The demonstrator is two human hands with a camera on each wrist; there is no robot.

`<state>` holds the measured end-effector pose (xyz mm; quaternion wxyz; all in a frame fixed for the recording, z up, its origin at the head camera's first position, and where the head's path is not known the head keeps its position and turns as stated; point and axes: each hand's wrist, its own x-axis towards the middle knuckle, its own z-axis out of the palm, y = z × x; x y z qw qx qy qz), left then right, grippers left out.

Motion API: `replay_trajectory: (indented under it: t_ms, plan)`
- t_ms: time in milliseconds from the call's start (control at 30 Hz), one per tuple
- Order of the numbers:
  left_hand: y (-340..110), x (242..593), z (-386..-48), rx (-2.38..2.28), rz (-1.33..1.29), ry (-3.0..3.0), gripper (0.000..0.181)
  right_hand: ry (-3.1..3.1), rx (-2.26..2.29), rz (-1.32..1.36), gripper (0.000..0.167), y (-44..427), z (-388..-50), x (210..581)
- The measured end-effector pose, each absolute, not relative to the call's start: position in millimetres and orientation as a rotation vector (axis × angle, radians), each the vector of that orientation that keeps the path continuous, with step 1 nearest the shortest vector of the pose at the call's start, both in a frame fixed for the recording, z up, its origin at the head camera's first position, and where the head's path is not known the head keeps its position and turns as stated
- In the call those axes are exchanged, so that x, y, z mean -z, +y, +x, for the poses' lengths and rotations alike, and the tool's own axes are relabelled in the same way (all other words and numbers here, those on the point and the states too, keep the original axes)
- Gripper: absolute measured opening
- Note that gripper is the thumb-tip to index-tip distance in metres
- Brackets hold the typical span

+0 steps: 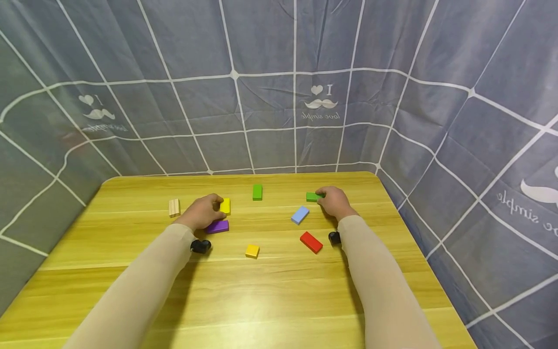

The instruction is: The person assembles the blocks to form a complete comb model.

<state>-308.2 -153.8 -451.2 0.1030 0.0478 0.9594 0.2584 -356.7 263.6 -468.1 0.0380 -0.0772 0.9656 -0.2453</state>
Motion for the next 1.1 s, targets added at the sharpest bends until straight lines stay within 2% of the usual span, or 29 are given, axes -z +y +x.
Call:
replay_trajectory:
  t_ms: [533,1100]
  plan:
    - [-116.0,454.0,-304.9,-0.724,0.301,2.858,0.059,2.945,0.752,-0.197,0.040,262.8,-359.8,465.4]
    - [-84.1,467.8,-311.1,-0.745,0.304,2.913,0.058,2.952,0.737,-0.198,0.040,263.1,-360.9,466.3]
